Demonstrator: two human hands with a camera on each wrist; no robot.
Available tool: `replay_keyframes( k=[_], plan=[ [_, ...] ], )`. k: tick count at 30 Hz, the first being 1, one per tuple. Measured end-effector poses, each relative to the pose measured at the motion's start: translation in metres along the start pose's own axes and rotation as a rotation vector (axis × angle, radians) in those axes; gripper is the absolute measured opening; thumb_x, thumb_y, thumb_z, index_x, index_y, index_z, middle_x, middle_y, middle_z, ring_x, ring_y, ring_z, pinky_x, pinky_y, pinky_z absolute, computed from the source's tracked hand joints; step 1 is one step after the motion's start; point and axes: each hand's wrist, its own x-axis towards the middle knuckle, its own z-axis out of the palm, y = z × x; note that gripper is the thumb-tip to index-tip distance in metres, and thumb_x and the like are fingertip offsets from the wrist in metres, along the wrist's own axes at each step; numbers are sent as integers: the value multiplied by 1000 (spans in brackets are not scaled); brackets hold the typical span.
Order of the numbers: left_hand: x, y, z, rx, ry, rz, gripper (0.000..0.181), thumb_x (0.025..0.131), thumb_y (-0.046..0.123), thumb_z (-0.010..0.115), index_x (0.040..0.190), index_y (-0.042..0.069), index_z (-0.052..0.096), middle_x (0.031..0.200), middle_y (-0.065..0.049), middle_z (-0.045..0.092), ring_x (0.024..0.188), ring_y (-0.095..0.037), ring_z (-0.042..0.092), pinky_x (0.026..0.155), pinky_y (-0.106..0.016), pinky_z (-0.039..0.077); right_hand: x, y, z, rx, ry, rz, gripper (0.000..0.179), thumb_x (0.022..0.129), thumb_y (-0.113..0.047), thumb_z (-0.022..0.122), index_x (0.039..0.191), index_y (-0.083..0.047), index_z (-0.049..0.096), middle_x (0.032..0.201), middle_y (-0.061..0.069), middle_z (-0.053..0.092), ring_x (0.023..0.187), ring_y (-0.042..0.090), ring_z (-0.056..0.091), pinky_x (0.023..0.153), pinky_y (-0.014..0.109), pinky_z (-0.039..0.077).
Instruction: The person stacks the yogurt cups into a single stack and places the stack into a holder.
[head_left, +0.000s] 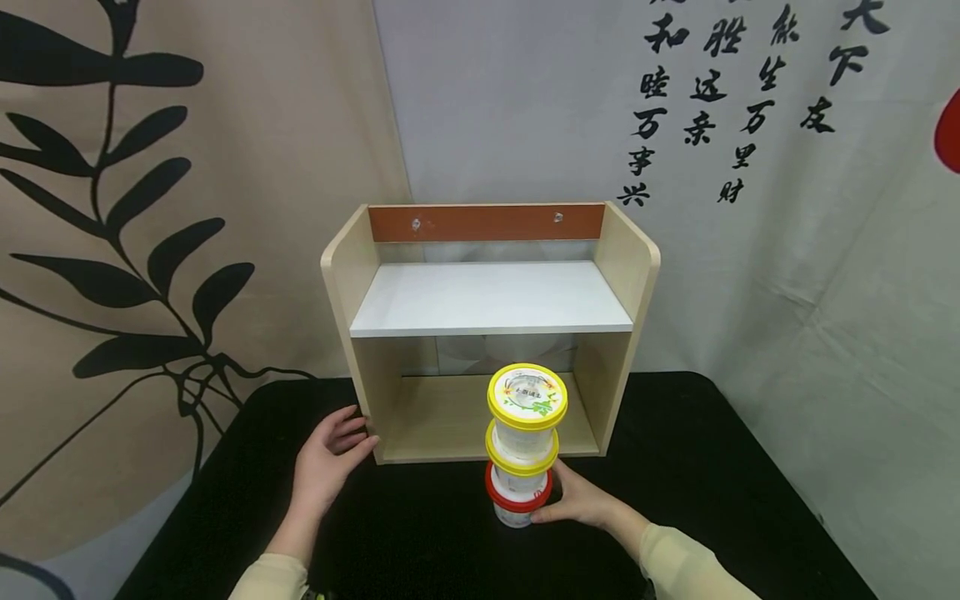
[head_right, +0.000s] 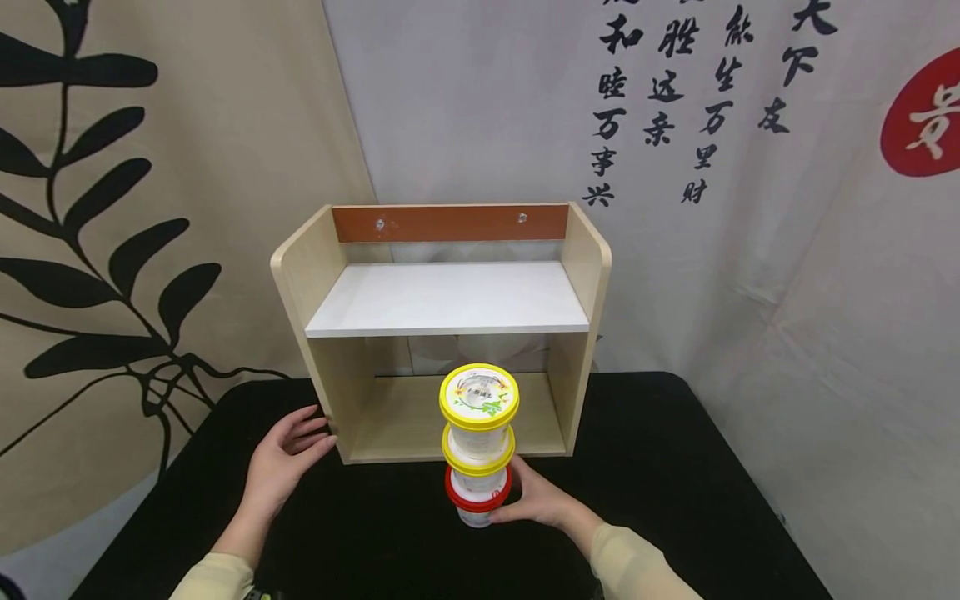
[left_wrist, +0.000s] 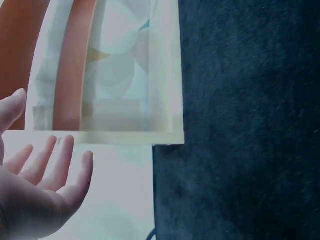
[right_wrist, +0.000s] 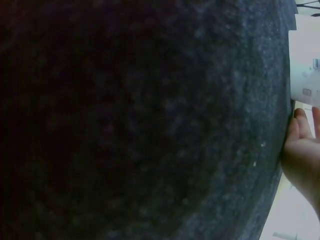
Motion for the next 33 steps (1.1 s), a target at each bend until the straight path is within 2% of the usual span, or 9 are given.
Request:
replay_keyframes(
  k=[8,20,27,33],
  plan=[
    [10,5,-11,9,30,-9,69,90,28,74,148,10,41,137,-18,56,118,-34,60,94,-50,52,3,1,1,-14,-7,-33,90,84,-13,77,153,-15,19,149,14,38,137,38,35,111,60,29],
    [25,20,-18,25,95,55,69,90,26,75,147,8,42,138,-18,55,117,-33,61,93,-47,53,6,3,3,39,-36,-48,83,85,-8,75,151,-15,24,147,13,41,135,33,39,110,54,33],
    [34,30,-19,11,98,58,71,90,26,75,149,10,40,140,-19,54,119,-35,59,95,-51,51,8,3,4,34,-51,-78,82,83,-7,75,150,-16,27,146,12,43,134,30,41,110,51,35],
    [38,32,-18,3,97,48,70,90,25,74,150,12,40,141,-19,54,120,-34,58,95,-52,51,8,3,5,27,-49,-83,80,83,-7,75,148,-14,29,144,12,45,133,29,43,110,50,35]
  ],
)
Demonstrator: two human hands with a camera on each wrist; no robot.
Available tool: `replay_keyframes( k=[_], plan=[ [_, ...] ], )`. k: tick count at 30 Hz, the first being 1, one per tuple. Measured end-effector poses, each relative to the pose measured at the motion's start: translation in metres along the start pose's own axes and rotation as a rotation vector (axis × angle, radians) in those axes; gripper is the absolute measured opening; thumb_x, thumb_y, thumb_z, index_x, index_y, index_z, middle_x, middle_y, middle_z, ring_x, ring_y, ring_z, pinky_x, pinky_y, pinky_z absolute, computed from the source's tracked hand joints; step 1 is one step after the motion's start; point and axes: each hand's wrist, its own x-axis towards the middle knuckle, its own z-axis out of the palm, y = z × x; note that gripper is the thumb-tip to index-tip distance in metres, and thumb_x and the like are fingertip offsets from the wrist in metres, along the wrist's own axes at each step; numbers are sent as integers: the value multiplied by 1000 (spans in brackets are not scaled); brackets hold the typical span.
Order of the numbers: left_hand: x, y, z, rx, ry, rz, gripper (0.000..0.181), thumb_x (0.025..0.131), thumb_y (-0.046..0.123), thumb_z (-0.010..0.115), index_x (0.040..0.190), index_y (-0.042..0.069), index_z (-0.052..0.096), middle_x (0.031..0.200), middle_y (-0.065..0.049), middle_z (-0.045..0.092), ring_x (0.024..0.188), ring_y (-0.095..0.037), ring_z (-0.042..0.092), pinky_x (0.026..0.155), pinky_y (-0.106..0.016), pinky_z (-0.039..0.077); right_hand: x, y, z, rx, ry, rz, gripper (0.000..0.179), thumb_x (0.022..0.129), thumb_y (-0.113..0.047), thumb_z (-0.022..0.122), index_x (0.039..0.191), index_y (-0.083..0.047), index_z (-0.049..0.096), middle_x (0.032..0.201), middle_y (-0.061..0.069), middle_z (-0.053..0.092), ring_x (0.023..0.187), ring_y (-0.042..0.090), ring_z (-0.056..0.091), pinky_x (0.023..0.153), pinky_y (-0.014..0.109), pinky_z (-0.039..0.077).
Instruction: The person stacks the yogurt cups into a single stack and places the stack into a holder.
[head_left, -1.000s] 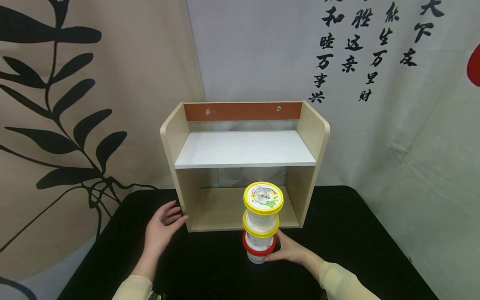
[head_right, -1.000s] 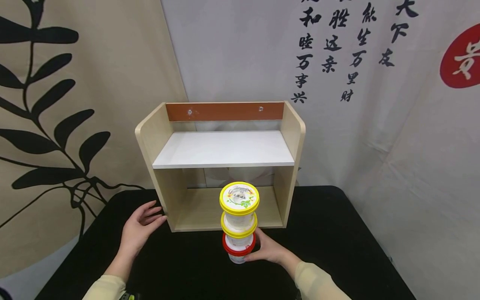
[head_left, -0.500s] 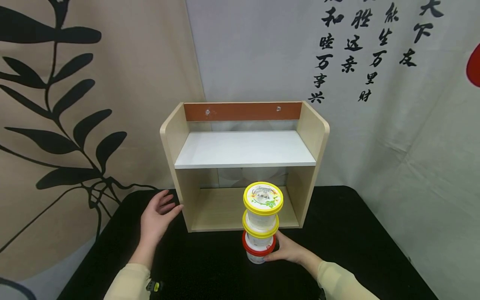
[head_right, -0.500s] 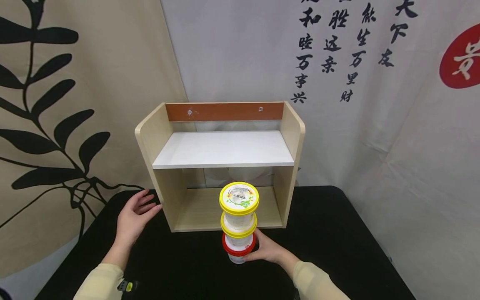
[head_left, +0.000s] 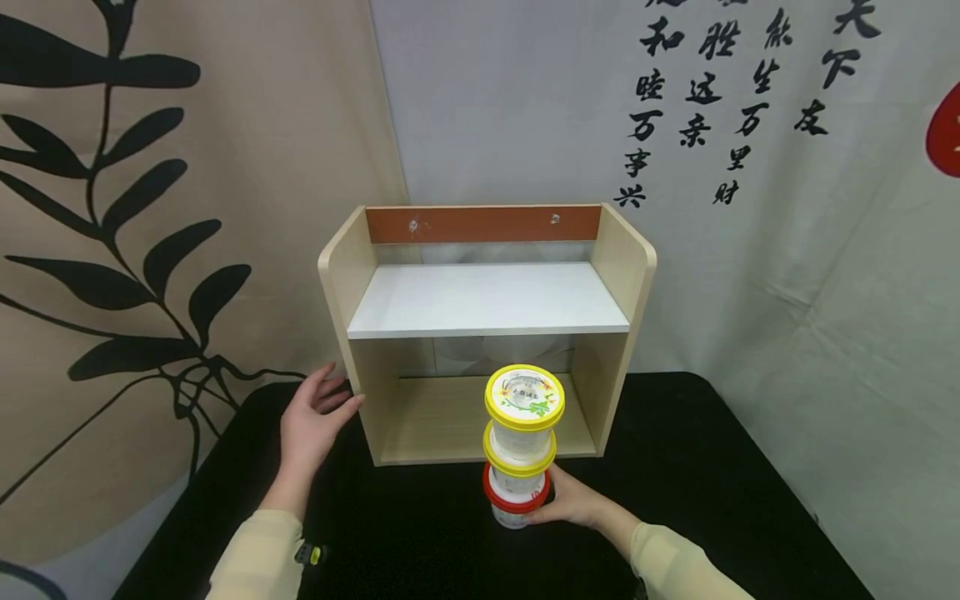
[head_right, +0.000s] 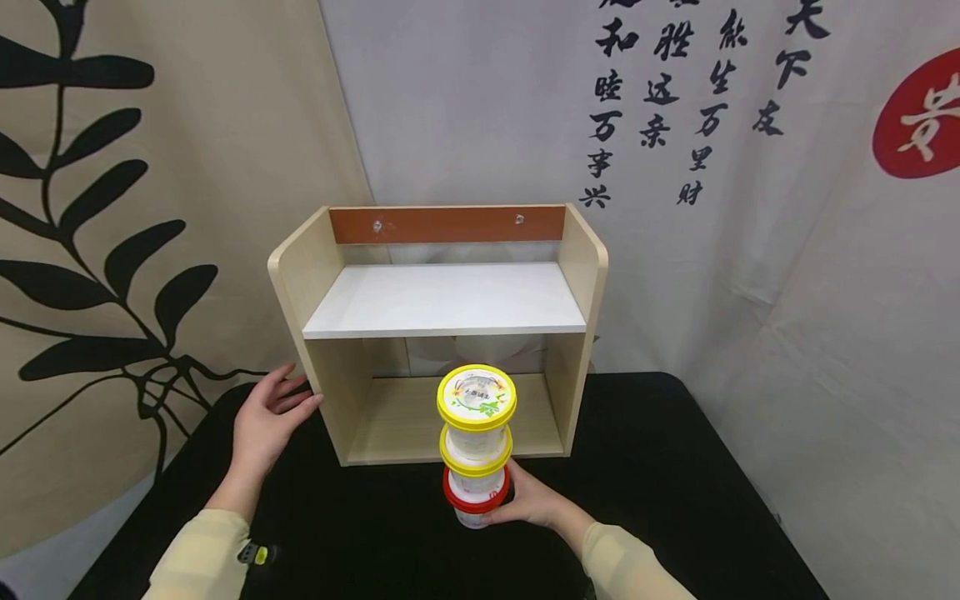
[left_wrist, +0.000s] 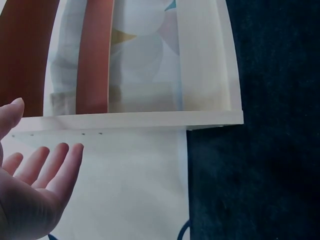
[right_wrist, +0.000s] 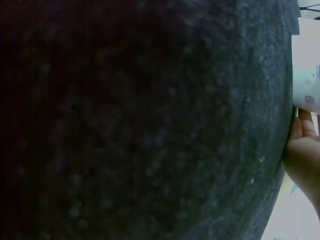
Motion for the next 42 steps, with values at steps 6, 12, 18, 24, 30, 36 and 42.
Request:
replay_keyframes(
  k=[6,12,18,24,30,36,42],
  plan=[
    [4,1,2,-24,4,-3,69,91,27,74,149,13,41,141,-17,54,120,-33,59,95,-50,51,1,-2,2,6,10,0,80,84,-7,75,148,-11,29,143,13,45,132,29,43,109,49,36],
    [7,3,5,-38,5,-23,67,91,25,74,149,16,43,141,-16,54,121,-33,59,96,-50,51,0,-1,3,7,22,4,79,84,-6,75,148,-11,29,143,14,45,132,30,43,109,49,36],
    [8,7,5,-36,11,-24,63,92,22,73,148,16,45,139,-17,56,120,-34,58,95,-50,51,-1,-2,3,7,35,14,78,84,-5,76,147,-10,29,143,14,45,132,30,44,109,49,36],
    [8,9,7,-23,17,-12,61,91,21,73,146,14,47,136,-18,58,119,-35,59,94,-50,51,-3,-2,3,8,38,6,78,84,-6,77,147,-12,31,142,13,47,130,29,45,108,49,38],
    [10,8,9,-1,34,4,60,91,18,74,145,13,49,133,-20,60,116,-36,61,92,-50,52,-4,-3,5,13,18,7,79,84,-8,78,147,-14,31,142,11,47,129,28,46,108,48,38],
    [13,6,12,26,49,35,58,92,15,72,144,15,49,129,-20,61,113,-36,62,90,-50,53,-7,-8,7,4,29,17,79,83,-9,79,147,-13,32,141,11,48,129,28,47,107,48,38],
    [14,4,14,46,76,63,55,93,13,71,143,15,50,126,-20,63,111,-37,63,89,-52,54,-9,-18,5,-22,49,-6,78,83,-9,79,146,-12,33,141,12,49,128,30,48,107,49,39]
  ],
)
